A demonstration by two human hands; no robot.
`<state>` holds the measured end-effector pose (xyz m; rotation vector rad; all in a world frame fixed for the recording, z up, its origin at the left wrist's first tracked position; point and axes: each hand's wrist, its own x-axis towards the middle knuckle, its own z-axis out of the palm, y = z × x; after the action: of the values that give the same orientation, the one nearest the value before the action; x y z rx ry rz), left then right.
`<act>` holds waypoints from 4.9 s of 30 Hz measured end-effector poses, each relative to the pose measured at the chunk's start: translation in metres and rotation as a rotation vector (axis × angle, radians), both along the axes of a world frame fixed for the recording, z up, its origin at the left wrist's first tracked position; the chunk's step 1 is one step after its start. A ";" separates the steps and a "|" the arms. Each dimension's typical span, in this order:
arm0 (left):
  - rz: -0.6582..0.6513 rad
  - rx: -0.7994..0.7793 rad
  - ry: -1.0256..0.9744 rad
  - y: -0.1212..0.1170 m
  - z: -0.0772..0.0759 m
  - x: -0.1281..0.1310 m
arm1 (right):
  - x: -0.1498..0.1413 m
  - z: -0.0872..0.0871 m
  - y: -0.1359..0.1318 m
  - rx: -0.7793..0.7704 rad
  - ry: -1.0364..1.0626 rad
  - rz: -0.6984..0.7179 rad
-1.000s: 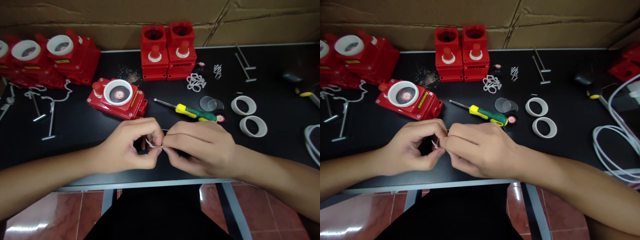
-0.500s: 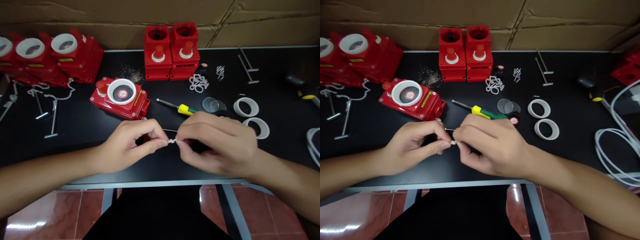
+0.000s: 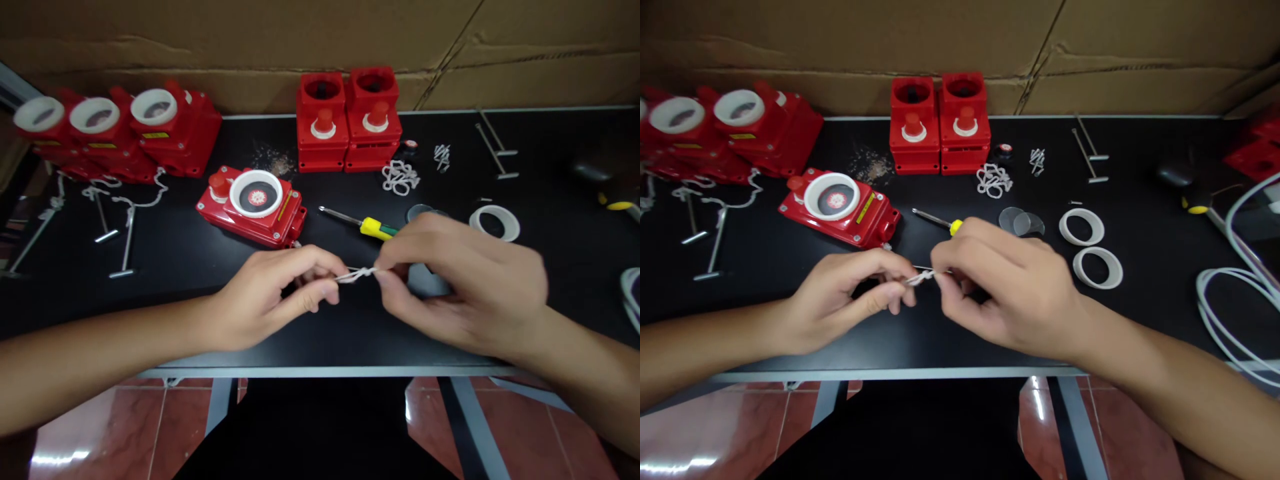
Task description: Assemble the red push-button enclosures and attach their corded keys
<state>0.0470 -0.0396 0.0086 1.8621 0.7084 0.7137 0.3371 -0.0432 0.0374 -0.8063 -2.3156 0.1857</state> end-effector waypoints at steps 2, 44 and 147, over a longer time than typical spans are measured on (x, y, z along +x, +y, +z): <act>-0.022 0.141 0.042 -0.003 -0.005 -0.001 | 0.007 0.005 0.006 -0.020 0.025 -0.039; 0.368 0.761 0.988 0.041 0.030 -0.030 | -0.094 0.023 0.020 -0.487 -0.950 -0.297; 0.284 1.119 0.375 0.039 0.018 -0.040 | -0.056 -0.009 0.094 -0.011 -0.417 -0.254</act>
<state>0.0068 -0.0009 0.0267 3.0054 0.9136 1.0843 0.2811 0.0504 0.0281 -1.2299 -2.5616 -0.0914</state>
